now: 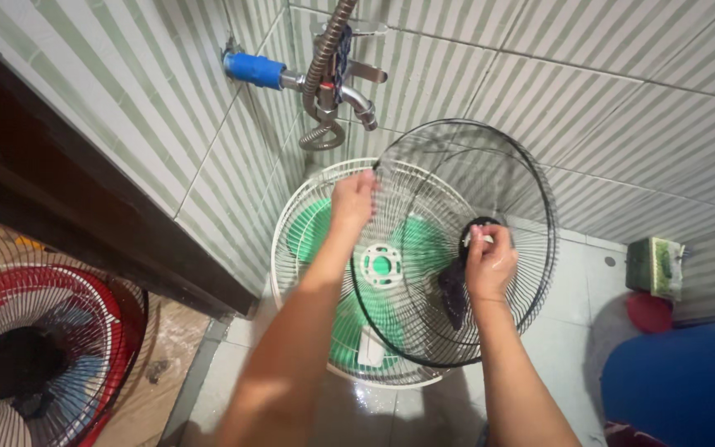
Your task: The person cleans a disassembled electric fan by rinsing the metal cage under a tap and scrubbing the blades with a cloth. The person handles the cage and blades separately, rinsing and wiping them thoroughly.
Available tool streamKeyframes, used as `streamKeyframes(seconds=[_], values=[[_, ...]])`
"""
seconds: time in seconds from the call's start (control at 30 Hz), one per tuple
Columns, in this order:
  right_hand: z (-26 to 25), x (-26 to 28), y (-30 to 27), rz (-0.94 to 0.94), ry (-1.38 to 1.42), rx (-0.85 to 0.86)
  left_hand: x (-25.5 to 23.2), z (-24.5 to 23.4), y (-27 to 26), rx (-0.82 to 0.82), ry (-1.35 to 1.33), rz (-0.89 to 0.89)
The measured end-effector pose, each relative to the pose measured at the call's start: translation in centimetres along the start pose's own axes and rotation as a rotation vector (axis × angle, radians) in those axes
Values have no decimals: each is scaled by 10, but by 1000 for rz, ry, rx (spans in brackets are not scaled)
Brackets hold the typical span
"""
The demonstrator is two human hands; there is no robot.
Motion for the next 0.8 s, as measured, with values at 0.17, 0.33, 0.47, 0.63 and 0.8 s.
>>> streamKeyframes(seconds=[0.17,0.33,0.47,0.63,0.8], values=[[1,6,4,-248,-83,37,23,-17,4,-31,413,-332],[-3,-3,13,-86,108,270,28,11,31,156,-138,-457],[-3,12,10,-214,-107,243,1,2,42,-129,285,28],[28,-12,12,202,-122,268,26,-8,-10,-146,-10,-278],[44,-35,9,468,-214,276,52,5,-71,-143,-247,-314]])
Point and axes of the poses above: each hand's wrist, its own y-axis towards the middle knuckle, its own z-axis out of the palm, x = y × z, the point moved 6 cm from there along y, towards the middle knuckle, and after that the axes turned 3 degrees about x, right-handed, at the moved point
